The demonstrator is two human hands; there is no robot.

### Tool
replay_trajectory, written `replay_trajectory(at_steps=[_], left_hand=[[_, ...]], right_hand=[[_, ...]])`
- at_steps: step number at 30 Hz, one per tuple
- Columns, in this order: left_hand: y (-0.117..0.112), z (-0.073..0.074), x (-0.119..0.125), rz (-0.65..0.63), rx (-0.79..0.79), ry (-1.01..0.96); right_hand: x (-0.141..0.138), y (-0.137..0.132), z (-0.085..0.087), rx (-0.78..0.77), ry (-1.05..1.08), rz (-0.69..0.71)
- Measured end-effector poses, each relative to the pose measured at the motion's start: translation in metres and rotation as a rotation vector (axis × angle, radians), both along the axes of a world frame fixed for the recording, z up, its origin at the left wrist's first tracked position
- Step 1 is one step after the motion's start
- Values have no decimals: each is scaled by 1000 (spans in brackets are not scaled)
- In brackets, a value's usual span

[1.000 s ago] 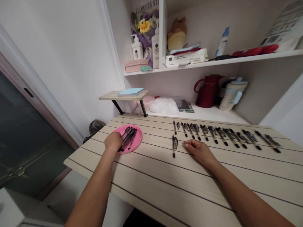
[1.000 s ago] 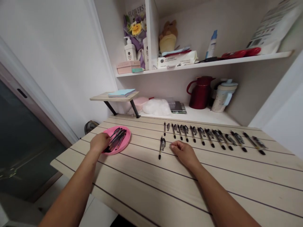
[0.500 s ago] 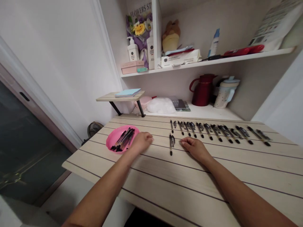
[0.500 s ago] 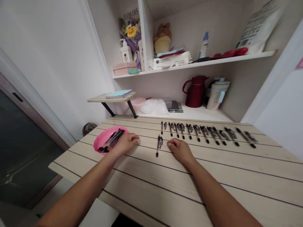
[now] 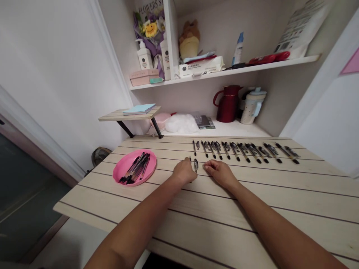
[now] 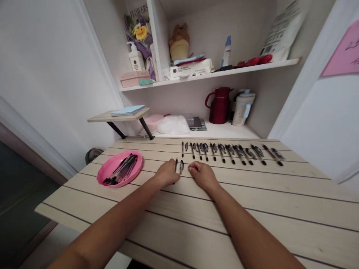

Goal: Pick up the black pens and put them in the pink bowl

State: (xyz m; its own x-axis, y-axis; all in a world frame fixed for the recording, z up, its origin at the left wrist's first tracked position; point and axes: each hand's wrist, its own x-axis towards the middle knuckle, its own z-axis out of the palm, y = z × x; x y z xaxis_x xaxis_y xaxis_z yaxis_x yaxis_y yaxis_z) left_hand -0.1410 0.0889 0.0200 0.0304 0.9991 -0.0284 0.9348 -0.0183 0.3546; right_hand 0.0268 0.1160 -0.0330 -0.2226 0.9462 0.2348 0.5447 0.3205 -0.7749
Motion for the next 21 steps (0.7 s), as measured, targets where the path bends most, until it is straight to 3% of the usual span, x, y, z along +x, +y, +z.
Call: replay_trajectory(at_steps=[5,10,16,21], left_hand=[[4,-2,-19,117,44,-208],[7,-7,-41,332,-102,-994],[1,-10,-49,272,-230,-1344],[1,-11,-52,240,-271,-1490]], right_hand=[[-15,-12,15,-6,-230,-161],[-44,-25,30,-7,-519,-272],[-65,-27,33,-22,-671,-318],[-73,-29,34,-30,-693,-325]])
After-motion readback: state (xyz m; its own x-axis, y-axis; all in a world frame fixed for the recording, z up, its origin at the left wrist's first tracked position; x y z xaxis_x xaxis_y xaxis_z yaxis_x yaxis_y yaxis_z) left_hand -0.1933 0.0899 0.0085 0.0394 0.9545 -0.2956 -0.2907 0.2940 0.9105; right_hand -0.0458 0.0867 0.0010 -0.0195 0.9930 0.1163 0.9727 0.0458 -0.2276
